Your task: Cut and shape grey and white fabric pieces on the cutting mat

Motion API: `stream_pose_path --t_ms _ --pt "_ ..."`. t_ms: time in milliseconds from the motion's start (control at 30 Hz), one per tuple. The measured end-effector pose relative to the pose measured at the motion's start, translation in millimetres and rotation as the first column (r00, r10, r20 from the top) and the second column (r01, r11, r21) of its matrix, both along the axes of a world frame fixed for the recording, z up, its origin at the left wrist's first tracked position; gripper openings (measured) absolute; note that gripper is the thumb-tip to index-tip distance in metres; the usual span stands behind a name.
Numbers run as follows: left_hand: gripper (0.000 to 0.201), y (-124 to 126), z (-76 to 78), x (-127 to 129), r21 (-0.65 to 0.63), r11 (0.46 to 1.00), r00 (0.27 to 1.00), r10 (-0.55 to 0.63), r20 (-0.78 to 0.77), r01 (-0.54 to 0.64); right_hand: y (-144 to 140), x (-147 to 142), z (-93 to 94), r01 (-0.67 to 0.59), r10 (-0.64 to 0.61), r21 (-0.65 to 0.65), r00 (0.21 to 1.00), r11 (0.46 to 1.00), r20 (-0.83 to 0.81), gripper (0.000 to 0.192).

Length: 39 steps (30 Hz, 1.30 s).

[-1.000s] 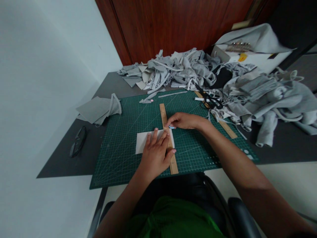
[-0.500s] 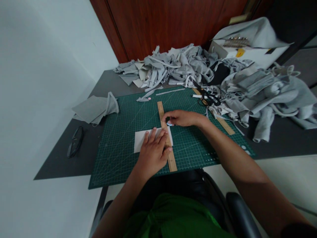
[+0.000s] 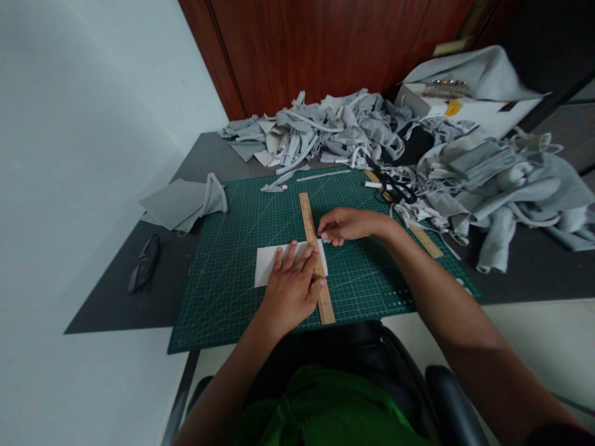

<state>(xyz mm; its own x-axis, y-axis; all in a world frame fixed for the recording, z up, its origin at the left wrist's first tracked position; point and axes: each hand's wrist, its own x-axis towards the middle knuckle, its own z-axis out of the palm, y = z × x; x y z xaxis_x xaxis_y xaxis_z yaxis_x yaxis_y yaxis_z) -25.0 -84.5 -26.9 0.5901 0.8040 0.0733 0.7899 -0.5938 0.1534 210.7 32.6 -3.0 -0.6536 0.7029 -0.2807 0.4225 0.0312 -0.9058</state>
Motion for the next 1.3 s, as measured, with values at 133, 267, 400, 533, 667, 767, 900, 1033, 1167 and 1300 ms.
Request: stream_pose_path --t_ms 133,267,400,533,667,767,900,1033,1167,1300 --pt "0.058 0 -0.9 0 0.014 1.0 1.0 -0.003 0.001 0.003 2 -1 -4.4 -0.004 0.003 -0.003 1.0 1.0 -0.031 0.011" --pt "0.058 0 -1.4 0 0.018 1.0 1.0 -0.004 0.002 0.004 2 -3 -6.5 0.019 -0.02 -0.027 0.999 0.999 -0.026 0.014" --pt "0.058 0 -1.2 0 0.004 1.0 1.0 0.0 -0.003 0.0 1 -2 -5.3 0.033 -0.034 -0.047 0.999 0.998 -0.03 0.016" --pt "0.059 0 -1.0 0 -0.006 1.0 1.0 0.0 0.005 0.0 2 1 -5.0 0.04 -0.041 -0.052 0.999 0.998 -0.028 0.018" --pt "0.059 -1 -0.2 0 -0.008 1.0 1.0 0.002 0.018 -0.002 3 2 -5.5 0.048 -0.049 -0.049 0.998 0.998 -0.04 0.021" --pt "0.059 -1 0.0 0 -0.01 1.0 1.0 0.001 0.024 -0.001 2 0 -6.3 0.018 -0.02 -0.049 0.999 0.999 -0.037 0.021" --pt "0.059 -1 -1.5 -1 -0.004 1.0 1.0 0.004 0.031 -0.004 0 -4 -6.9 0.029 -0.029 -0.039 1.0 0.999 -0.011 0.021" --pt "0.059 -1 -3.0 -1 -0.007 1.0 1.0 0.007 0.025 -0.007 -2 -6 -5.5 0.041 -0.041 -0.023 0.999 0.999 0.002 0.021" --pt "0.06 -2 -1.7 -1 -0.014 1.0 1.0 0.009 0.028 -0.009 -3 -7 -4.1 0.07 -0.069 -0.026 0.997 0.997 0.028 0.021" --pt "0.06 -2 0.2 0 -0.033 0.999 1.0 0.012 0.026 -0.012 -3 -8 -2.8 0.081 -0.08 -0.032 0.996 0.996 0.042 0.017"
